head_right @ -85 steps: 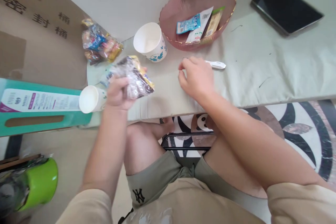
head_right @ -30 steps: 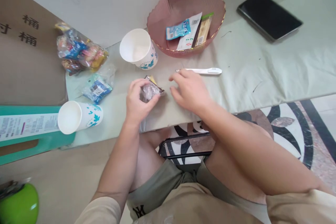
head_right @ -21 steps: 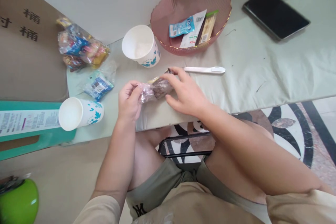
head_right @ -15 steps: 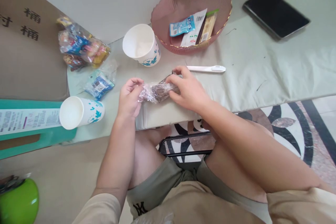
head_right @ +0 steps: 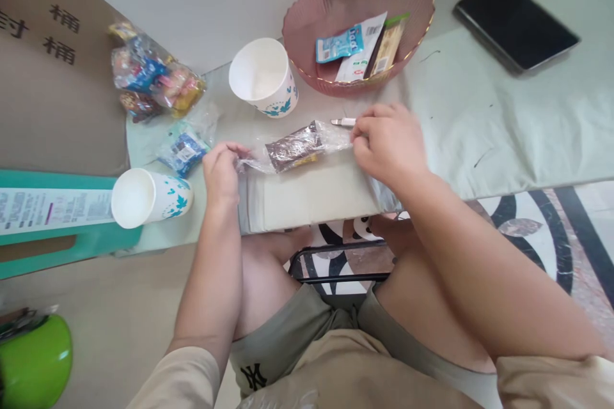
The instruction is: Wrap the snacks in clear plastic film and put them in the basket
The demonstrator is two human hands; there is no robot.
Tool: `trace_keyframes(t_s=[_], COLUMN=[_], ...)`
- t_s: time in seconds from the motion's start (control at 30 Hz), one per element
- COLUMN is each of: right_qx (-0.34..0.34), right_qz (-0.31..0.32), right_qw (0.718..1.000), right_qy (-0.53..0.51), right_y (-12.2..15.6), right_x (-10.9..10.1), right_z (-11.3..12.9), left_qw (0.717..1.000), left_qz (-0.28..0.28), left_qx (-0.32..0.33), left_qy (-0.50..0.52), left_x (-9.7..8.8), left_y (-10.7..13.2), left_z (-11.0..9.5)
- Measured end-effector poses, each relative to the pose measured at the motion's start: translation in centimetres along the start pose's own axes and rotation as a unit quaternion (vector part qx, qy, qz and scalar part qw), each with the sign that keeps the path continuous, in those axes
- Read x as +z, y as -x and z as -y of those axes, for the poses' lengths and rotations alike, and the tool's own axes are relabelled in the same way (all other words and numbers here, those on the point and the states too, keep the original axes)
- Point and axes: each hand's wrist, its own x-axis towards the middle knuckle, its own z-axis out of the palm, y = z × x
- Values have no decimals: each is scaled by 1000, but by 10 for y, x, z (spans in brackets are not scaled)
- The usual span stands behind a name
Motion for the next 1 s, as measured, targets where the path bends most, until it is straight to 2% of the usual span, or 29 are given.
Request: trace_keyframes(t_s=[0.1,0.2,0.27,0.33,0.5,0.6,0.7,0.77,0.87,1.0], right_qx=[5,-61,-109,-127,-137,-172,-153,-131,-135,-136], right_qz=[-26,5,44,73,84,107,172,247,351,390], right_qw=[999,998,993,989,985,978,969,951,911,898], right_qy=[45,32,15,15,59,52,84,130,171,149], right_y=[1,0,1,1,6,14,22,25,25,21], right_x=[-1,1,5,9,0,-14,-24,-27,-30,-34], right_z=[6,19,27,32,42,52,62,67,71,73], left_qw=[989,964,953,941,914,907,903,901,886,846], left_qz=[53,59,45,29,9,-8,5,51,170,303], left_qx=[117,224,265,301,366,373,345,309,242,182], left_qy=[-66,-132,-142,-149,-175,-197,-256,-301,-357,-399], left_x=[4,7,7,3,-12,-24,-35,-42,-51,-61], left_y=[8,16,19,22,37,51,61,66,71,73], left_z=[-4,-9,-11,-13,-20,-22,-24,-27,-32,-35])
